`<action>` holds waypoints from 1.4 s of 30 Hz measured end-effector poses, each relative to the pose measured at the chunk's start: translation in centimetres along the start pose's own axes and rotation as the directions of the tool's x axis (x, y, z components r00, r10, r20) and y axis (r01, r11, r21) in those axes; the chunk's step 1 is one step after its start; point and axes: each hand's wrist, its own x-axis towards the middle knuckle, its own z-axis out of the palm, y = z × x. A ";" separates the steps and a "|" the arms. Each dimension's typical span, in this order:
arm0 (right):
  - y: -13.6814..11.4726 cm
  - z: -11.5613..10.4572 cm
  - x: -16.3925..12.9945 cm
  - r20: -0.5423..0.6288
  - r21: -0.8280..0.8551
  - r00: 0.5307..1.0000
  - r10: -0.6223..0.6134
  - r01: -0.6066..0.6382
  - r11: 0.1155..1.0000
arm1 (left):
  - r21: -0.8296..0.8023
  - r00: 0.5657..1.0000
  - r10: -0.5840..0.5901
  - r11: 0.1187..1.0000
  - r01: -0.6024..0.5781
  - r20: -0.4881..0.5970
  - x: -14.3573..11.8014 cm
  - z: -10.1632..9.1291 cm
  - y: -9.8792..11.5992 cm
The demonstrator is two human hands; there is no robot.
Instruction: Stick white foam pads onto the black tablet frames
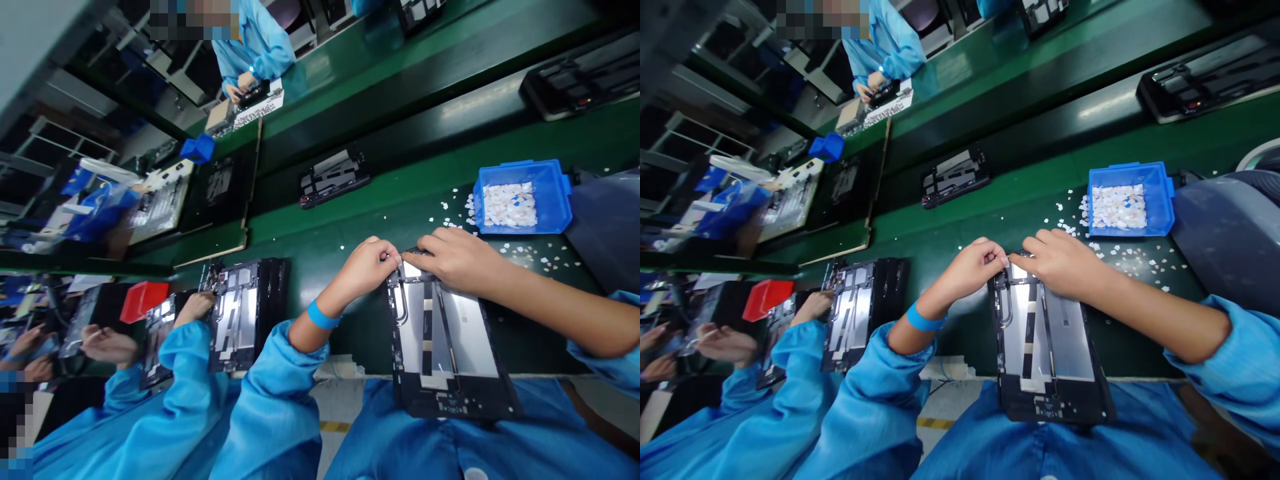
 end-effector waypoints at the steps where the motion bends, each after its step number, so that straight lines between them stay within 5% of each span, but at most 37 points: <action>1: 0.0 0.0 0.0 -0.003 -0.003 1.000 -0.001 0.001 1.000 | 0.008 1.000 0.001 1.000 -0.001 -0.001 0.0 0.0 0.1; 19: 0.1 0.3 -0.1 -0.005 -0.019 1.000 -0.017 0.017 1.000 | 0.127 0.984 0.017 0.992 0.006 -0.180 -0.7 2.4 0.0; 25: 0.1 0.2 -0.2 -0.020 -0.002 0.999 -0.026 0.026 1.000 | -0.094 0.943 -0.121 0.991 0.096 -0.311 -0.7 3.8 -0.9; 29: 0.2 0.3 -0.3 -0.011 0.010 0.999 -0.035 0.035 0.999 | -0.367 0.937 -0.263 0.915 0.167 -0.230 -0.2 4.3 -1.4; 35: 0.2 0.2 -0.3 0.008 -0.010 0.999 -0.033 0.033 0.999 | -0.559 0.930 -0.339 0.803 0.207 -0.142 0.7 4.8 -1.5; 39: 0.1 0.3 -0.4 0.026 -0.025 0.999 -0.029 0.029 0.999 | -0.547 0.945 -0.314 0.808 0.219 -0.086 0.9 4.5 -1.8; 42: 0.1 0.5 -0.1 0.019 -0.016 1.000 -0.019 0.019 1.000 | -0.377 0.955 -0.233 0.914 0.151 -0.183 0.7 4.2 -1.5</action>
